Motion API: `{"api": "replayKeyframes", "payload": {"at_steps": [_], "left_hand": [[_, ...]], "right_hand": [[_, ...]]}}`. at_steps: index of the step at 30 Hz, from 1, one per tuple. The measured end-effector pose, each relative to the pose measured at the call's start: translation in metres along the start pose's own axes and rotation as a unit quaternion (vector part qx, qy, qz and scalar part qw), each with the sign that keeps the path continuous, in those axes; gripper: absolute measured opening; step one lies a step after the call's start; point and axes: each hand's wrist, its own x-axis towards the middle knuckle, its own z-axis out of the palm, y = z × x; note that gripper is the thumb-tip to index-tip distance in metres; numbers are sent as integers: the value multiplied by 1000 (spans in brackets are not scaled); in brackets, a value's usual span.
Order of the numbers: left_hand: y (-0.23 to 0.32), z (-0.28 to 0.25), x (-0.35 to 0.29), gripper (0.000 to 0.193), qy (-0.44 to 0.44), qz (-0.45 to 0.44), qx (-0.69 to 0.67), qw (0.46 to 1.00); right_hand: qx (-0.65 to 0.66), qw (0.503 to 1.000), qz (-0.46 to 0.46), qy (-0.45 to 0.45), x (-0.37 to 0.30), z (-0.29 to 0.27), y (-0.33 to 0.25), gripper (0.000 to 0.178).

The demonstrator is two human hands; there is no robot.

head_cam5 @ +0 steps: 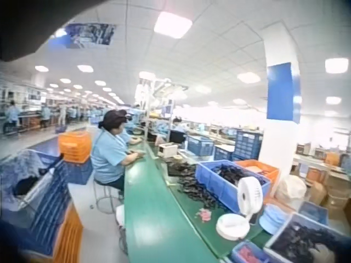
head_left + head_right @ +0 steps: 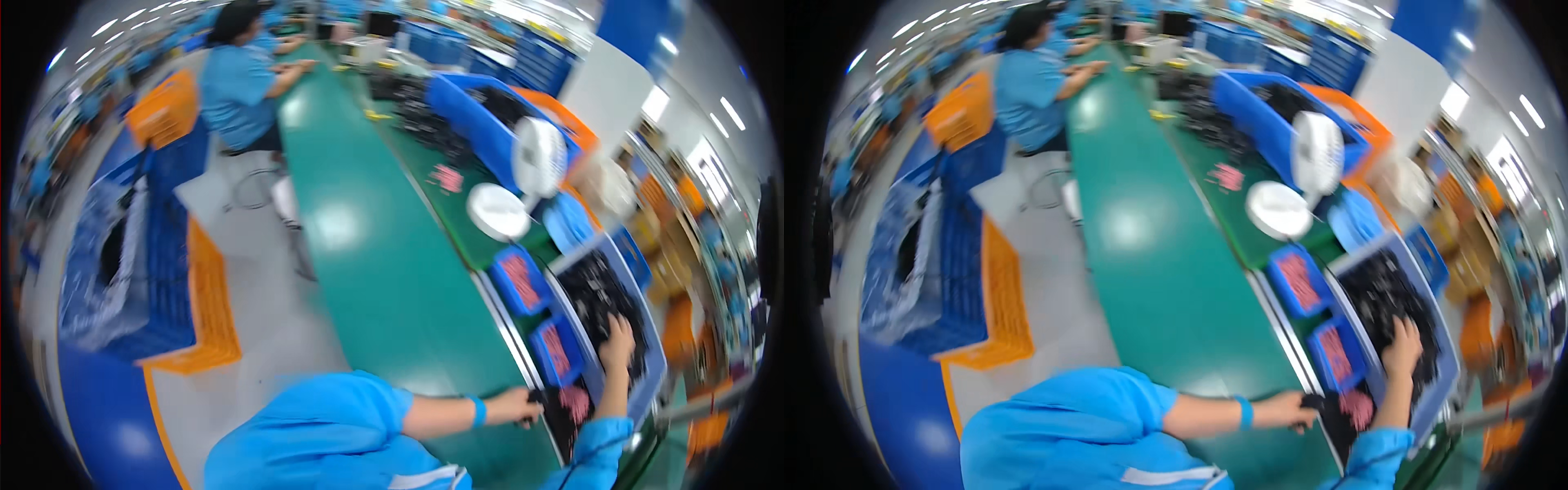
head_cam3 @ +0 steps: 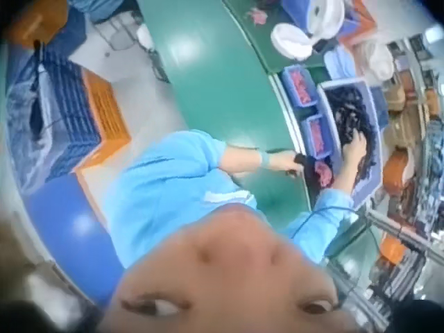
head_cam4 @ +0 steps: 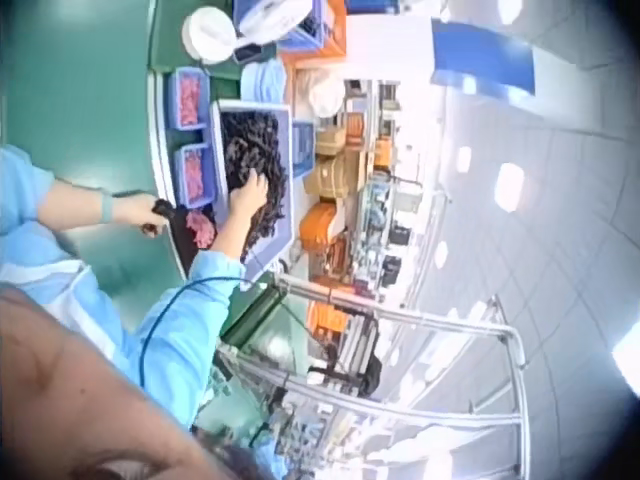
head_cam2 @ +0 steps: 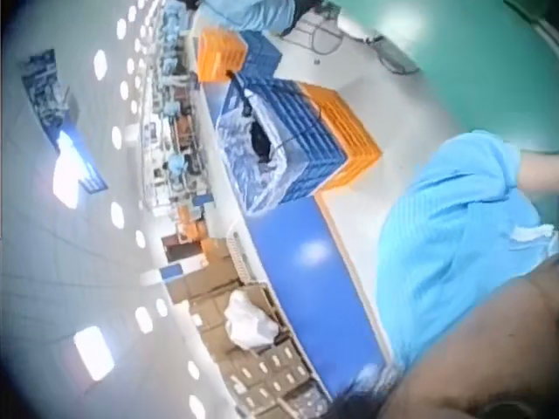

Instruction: Assembling electronic components onto circuit boards and into housings at a factory workstation.

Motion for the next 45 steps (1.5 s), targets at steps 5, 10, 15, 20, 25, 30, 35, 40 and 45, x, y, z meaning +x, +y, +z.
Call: {"api": "replayKeyframes", "payload": {"at_steps": [5,10,15,20,25,30,35,40,45], "left_hand": [[-6,3,-3,12,21,-5,-51,998],[-4,1,-1,12,26,-4,-70,997],[-6,-5,2,14,7,-21,-59,998],[1,1,-3,13,20,-17,-63,998],[-9,-7,0,20,24,-17,-96,995],[1,5,-7,40,46,0,-136,990],[15,18,-22,54,60,98,-68,991],[13,19,-25,48,34,112,25,993],[12,10,-25,38,19,50,-59,997]], "right_hand": [[25,999,-39,-21,14,46,33,44],[38,999,-33,13,13,41,33,37],[199,965,86,150,5,28,53,32],[400,855,260,203,-25,17,87,33],[769,568,252,150,-89,-25,4,27],[777,527,325,111,-177,-46,-102,22],[789,499,356,37,-215,-40,-152,24],[739,607,289,42,-223,-23,-151,20],[718,628,298,43,-222,-19,-163,16]]}}
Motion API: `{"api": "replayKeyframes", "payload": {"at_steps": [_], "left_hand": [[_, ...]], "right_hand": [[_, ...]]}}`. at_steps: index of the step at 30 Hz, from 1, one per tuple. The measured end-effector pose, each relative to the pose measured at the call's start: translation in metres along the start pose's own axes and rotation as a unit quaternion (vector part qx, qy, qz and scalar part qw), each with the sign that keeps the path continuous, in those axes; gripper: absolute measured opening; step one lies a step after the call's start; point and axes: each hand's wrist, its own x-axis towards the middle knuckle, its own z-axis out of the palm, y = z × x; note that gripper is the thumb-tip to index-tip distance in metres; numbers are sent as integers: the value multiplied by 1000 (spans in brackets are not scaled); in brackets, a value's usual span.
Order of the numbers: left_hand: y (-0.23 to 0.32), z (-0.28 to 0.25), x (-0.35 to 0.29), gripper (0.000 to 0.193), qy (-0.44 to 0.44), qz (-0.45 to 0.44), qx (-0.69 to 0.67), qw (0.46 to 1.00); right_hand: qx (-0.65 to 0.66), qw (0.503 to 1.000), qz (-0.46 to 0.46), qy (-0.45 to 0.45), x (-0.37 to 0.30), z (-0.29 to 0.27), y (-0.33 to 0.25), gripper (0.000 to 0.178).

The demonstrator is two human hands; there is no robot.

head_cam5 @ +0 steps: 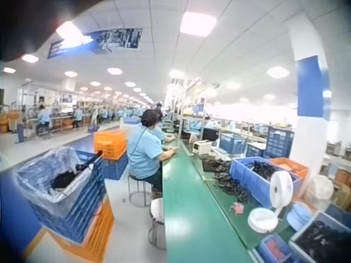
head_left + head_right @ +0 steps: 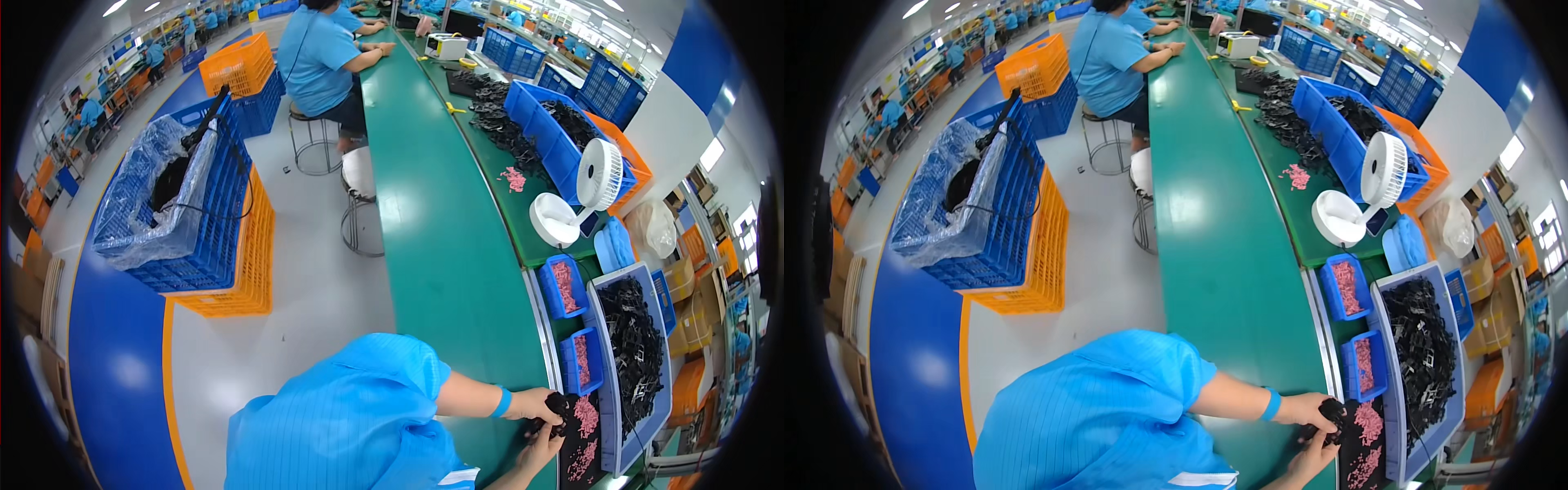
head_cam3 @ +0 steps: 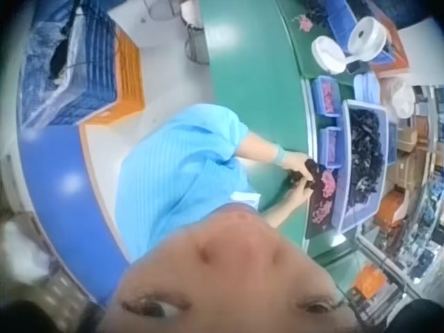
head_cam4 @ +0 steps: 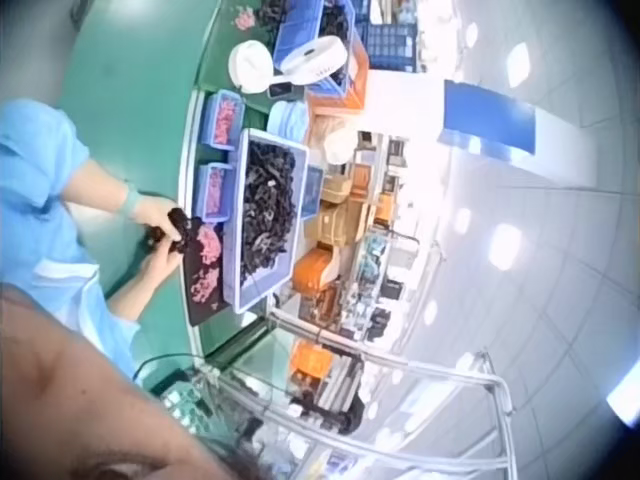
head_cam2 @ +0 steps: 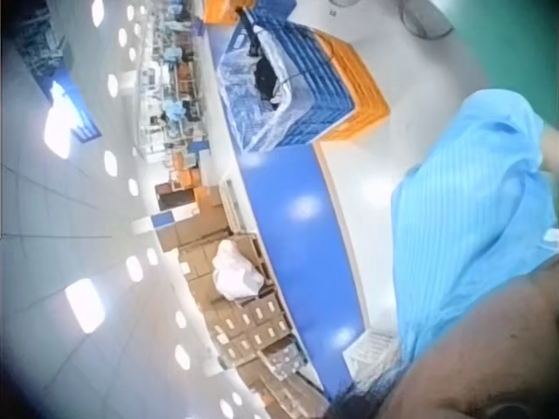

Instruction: Assembling electronic components onto circuit boards and into housings at a factory workstation.

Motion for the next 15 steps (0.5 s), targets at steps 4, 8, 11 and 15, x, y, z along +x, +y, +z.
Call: {"api": "replayKeyframes", "payload": {"at_steps": [4,8,11,15], "left_hand": [[8,2,-5,34,-6,-52,-41,998],[6,-2,-2,35,-48,-75,-50,995],[6,0,-1,33,-11,-55,-59,997],[2,-1,0,34,4,-49,-56,997]], "right_hand": [[17,997,51,-56,-2,-11,0,18],[37,996,68,-41,-4,-2,-5,20],[34,997,63,-18,-4,4,-9,22],[46,997,67,-1,0,3,-3,26]]}}
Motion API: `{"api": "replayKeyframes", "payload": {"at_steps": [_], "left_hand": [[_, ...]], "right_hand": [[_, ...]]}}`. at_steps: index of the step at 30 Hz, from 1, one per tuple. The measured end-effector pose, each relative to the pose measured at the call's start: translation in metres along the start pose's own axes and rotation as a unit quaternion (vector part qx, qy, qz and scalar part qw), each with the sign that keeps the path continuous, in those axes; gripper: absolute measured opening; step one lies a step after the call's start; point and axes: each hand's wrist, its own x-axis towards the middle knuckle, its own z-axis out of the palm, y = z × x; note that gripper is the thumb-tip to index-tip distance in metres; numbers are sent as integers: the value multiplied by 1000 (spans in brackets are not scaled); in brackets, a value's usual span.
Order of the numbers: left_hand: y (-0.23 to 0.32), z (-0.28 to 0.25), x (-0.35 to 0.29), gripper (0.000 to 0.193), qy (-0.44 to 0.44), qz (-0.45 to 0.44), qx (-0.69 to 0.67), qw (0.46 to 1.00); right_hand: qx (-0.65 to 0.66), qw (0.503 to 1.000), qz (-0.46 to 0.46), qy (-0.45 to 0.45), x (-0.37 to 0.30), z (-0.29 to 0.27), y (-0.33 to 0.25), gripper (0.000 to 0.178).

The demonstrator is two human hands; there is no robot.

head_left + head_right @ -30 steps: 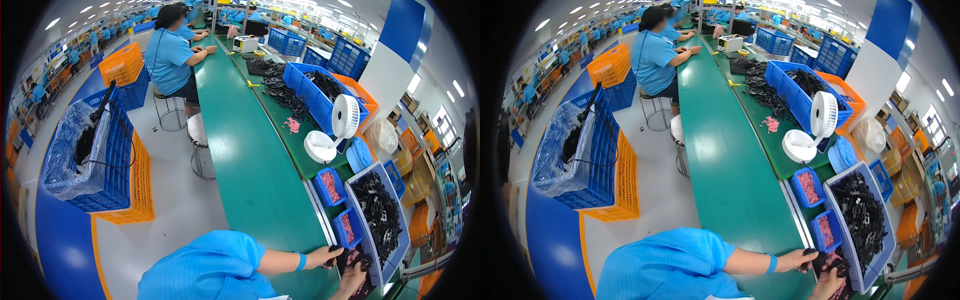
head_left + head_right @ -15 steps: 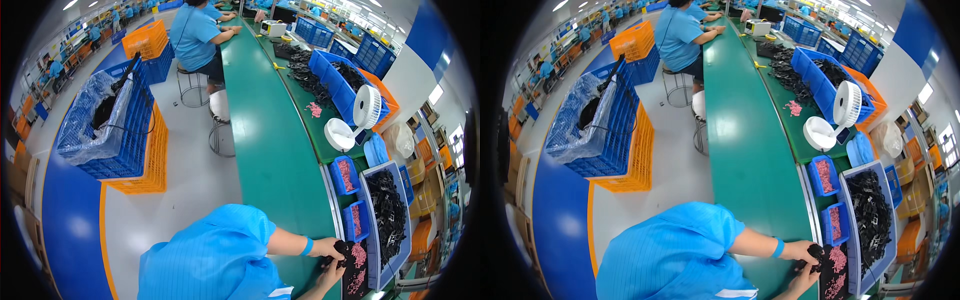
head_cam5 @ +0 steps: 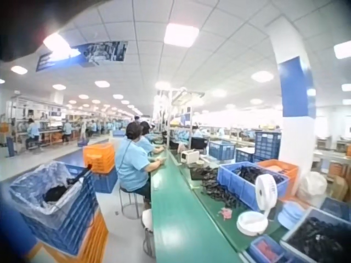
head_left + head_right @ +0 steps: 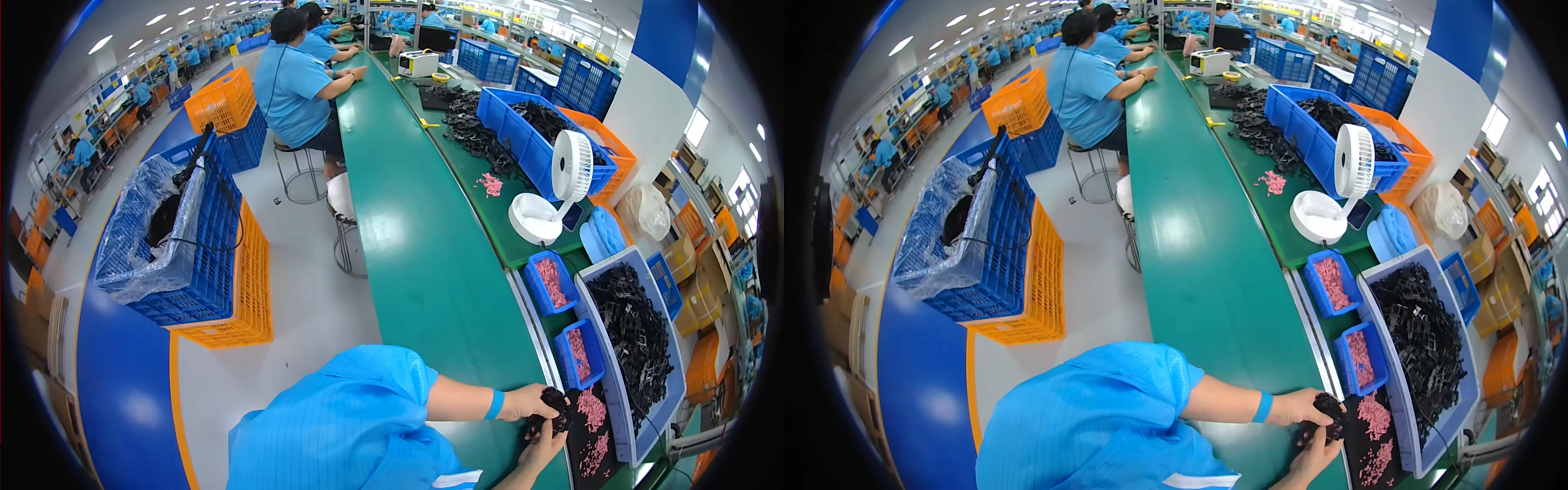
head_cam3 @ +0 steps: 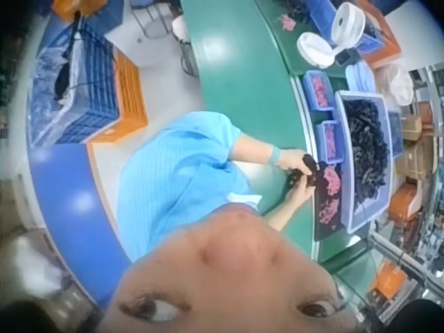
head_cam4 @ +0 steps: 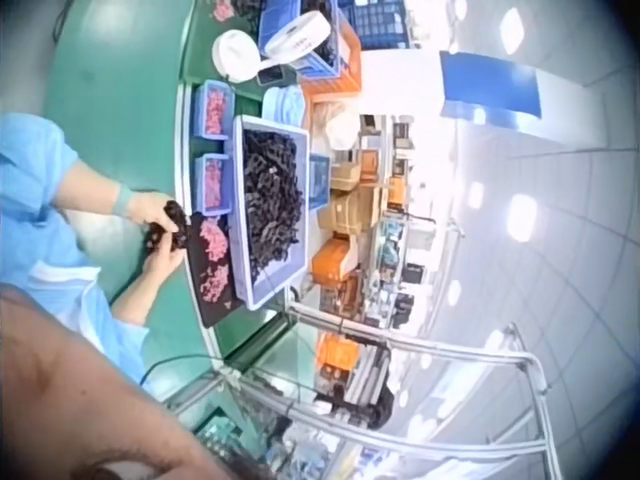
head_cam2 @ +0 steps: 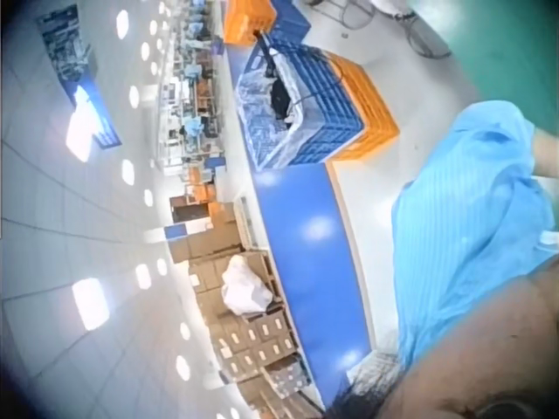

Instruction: Assembling electronic components onto circuit boards and into housings at a factory workstation.

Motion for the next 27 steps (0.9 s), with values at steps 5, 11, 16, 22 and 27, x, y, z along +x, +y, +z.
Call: {"api": "replayKeyframes", "payload": {"at_steps": [5,11,16,22,27], "left_hand": [[-8,-5,5,41,-3,44,-20,999],[-5,-2,3,43,13,35,-56,998],[-2,1,-3,34,-14,-12,-62,998],[1,3,-4,40,18,-69,-100,992],[5,9,-8,39,44,-53,-88,994]], "right_hand": [[-30,996,-78,29,-1,8,4,29],[-34,990,-123,60,-5,19,-6,32],[-30,995,-97,25,-2,4,2,27],[-77,988,-136,-15,2,-2,12,34],[-17,993,-110,-30,2,-3,17,48]]}}
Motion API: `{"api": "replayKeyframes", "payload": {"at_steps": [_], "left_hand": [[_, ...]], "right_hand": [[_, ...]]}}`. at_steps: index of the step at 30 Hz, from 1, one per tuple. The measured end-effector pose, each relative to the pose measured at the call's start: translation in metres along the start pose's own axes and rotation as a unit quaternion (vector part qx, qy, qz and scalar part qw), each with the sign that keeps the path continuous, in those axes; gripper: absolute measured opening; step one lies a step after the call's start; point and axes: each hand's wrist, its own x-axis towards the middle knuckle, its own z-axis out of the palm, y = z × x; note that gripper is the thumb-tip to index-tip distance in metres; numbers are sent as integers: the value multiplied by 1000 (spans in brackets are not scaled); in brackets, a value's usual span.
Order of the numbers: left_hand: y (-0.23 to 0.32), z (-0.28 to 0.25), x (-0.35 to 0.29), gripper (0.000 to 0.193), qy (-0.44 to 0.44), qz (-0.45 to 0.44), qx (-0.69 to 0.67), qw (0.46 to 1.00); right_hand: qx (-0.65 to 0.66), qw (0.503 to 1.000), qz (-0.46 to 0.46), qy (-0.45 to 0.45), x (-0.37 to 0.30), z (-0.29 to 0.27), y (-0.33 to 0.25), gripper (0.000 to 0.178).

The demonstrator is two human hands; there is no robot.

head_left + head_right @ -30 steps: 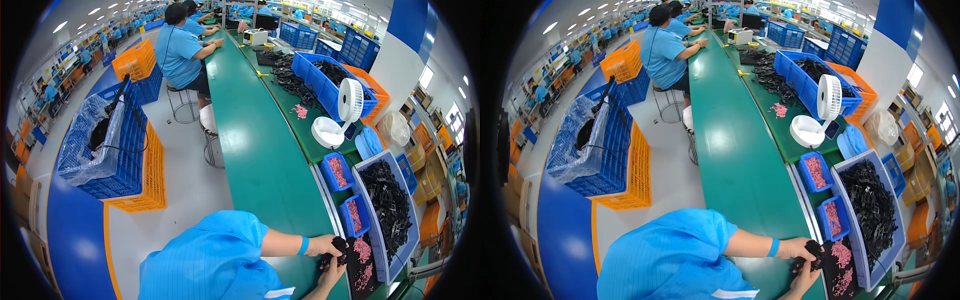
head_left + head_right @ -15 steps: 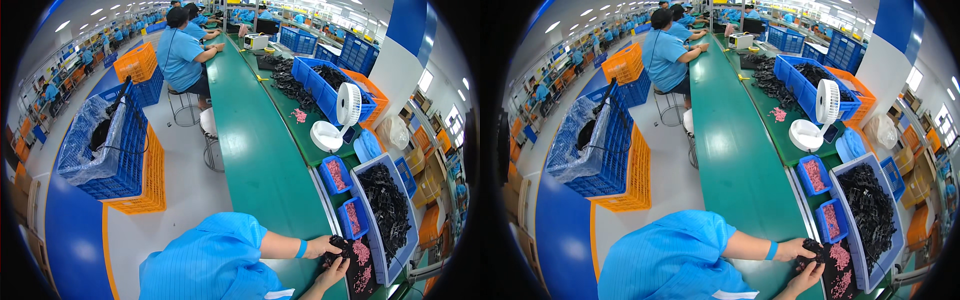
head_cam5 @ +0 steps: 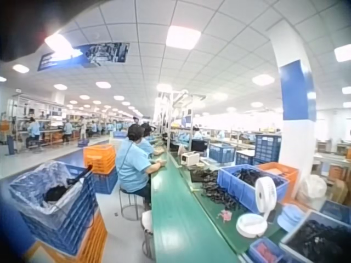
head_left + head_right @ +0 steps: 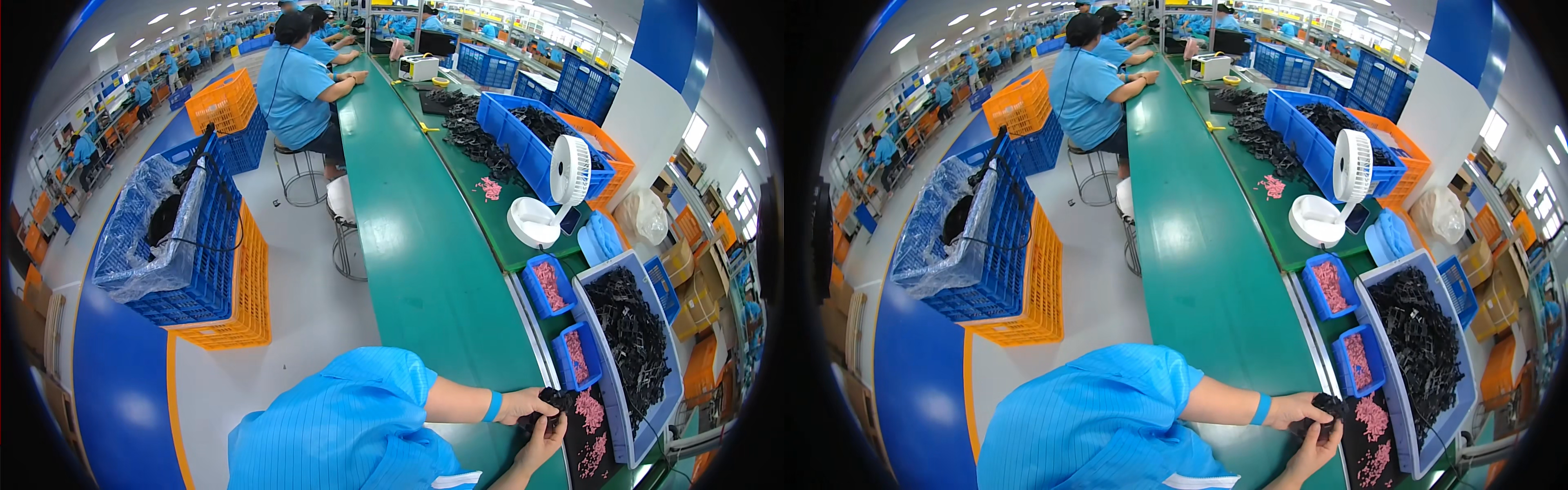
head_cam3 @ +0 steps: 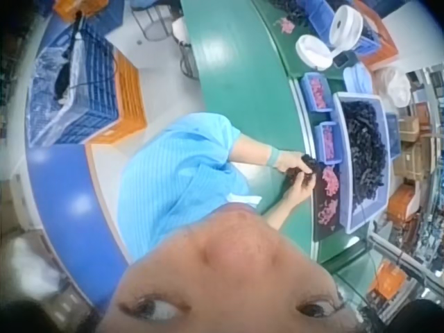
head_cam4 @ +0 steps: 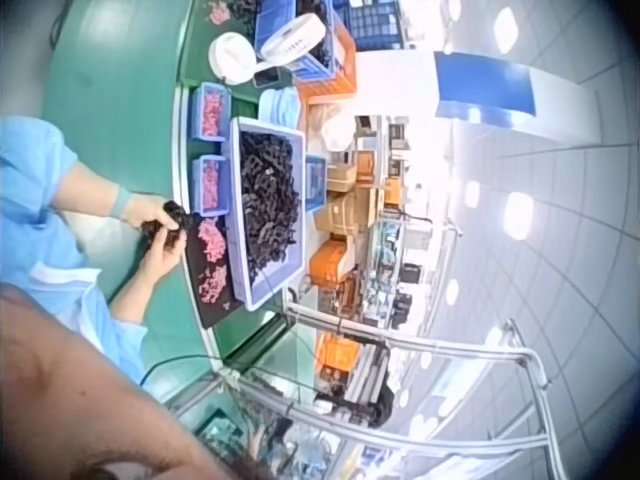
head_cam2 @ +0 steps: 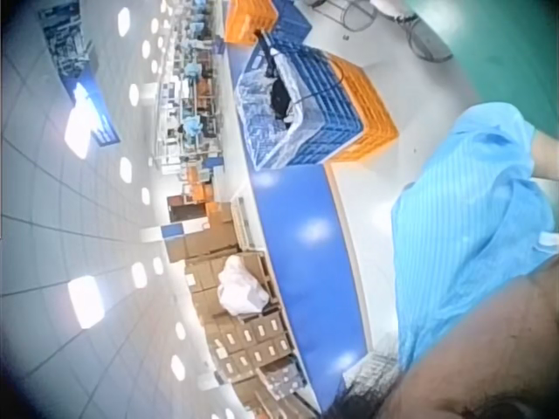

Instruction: Assembling electronic components onto circuit boards and into housings at a factory workstation.

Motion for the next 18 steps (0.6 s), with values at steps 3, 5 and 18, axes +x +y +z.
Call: {"api": "replayKeyframes", "payload": {"at_steps": [3,5,18], "left_hand": [[-4,-10,11,28,-26,42,-21,999],[-1,-9,12,26,-20,62,-28,997],[-1,-21,17,23,28,92,-83,992]], "right_hand": [[1,998,-60,-3,0,14,-11,60],[2,999,-49,3,2,12,-9,66],[-7,1000,9,7,4,-5,3,33]]}}
